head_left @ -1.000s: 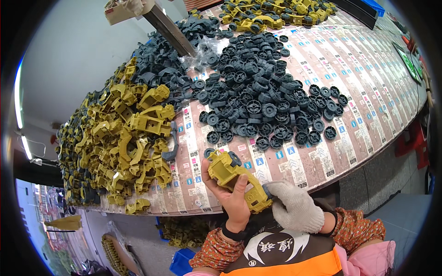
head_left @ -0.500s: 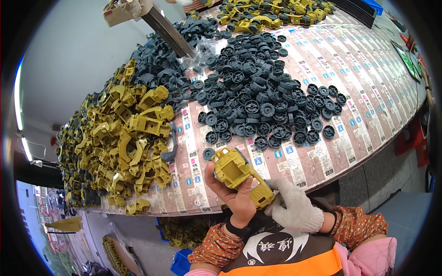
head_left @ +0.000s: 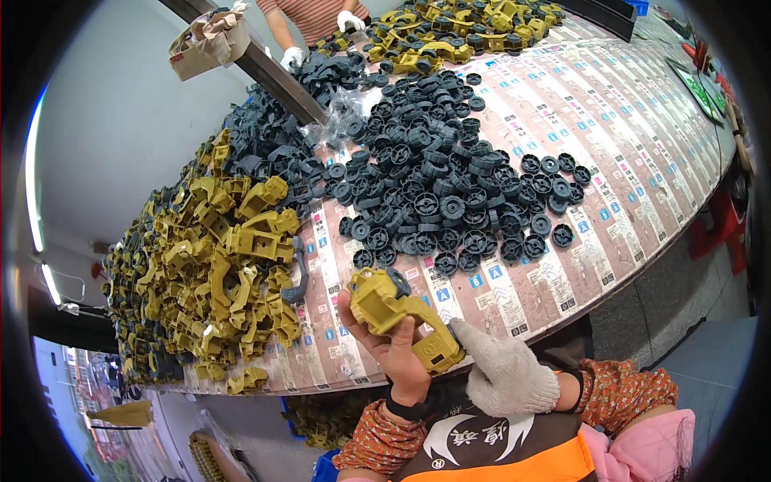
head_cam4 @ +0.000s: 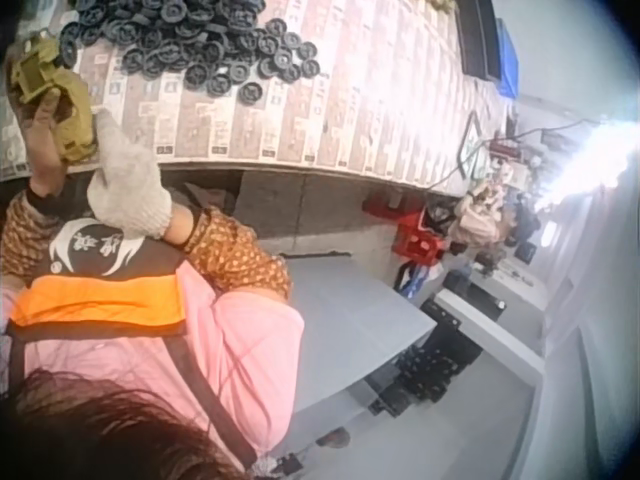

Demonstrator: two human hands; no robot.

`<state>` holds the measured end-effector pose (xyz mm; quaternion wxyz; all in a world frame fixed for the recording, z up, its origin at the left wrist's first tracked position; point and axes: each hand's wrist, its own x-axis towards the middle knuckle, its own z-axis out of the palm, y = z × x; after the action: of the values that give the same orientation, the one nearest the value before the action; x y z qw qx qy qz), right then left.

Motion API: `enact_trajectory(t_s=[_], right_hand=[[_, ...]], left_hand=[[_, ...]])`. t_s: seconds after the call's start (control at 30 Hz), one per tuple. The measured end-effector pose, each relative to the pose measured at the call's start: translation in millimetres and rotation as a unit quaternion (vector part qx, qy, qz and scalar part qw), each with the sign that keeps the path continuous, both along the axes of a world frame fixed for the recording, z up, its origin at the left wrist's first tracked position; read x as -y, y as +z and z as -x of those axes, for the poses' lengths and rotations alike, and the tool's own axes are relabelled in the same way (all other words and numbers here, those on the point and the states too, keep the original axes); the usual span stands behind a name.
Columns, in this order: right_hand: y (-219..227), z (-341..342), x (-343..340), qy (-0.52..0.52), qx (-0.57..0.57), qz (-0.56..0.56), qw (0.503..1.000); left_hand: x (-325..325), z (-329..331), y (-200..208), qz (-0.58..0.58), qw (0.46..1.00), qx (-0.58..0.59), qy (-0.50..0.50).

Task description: The person repeatedly picks up yellow plastic frames and black circular wheels from a table. They insert the wheels into the frames by hand, completing the assembly of each unit before placing it aside. The process is continuous and repetitive throughout the clip.

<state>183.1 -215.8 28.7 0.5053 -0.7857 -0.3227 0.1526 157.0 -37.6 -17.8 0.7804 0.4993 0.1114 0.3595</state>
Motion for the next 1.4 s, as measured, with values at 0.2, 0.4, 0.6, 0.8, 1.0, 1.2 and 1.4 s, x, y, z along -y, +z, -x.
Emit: enact_trajectory(t_s=[0.2,0.4,0.6,0.8,1.0,1.2,1.4], right_hand=[[0,-29,14,0.058,-0.024,0.059,0.996],[28,-74,27,-0.069,0.060,-0.052,0.994],[-4,-78,54,0.100,-0.125,0.044,0.986],[-21,-52,65,-0.129,-0.354,-0.095,0.921],[0,-68,81,-0.083,-0.050,0.020,0.995],[-29,-140,100,-0.237,0.245,0.279,0.898],[-30,-127,86,-0.226,0.228,0.200,0.926]], left_hand=[[0,-11,7,-0.082,0.989,-0.009,-0.119],[-23,-21,23,-0.235,0.854,-0.200,-0.418],[-37,-24,31,-0.026,0.800,-0.267,-0.536],[-30,-4,-3,0.258,0.854,-0.063,-0.448],[10,-19,-28,0.299,0.890,-0.113,-0.324],[-1,-14,-14,0.245,0.888,-0.156,-0.358],[0,-7,-19,0.233,0.898,-0.214,-0.308]])
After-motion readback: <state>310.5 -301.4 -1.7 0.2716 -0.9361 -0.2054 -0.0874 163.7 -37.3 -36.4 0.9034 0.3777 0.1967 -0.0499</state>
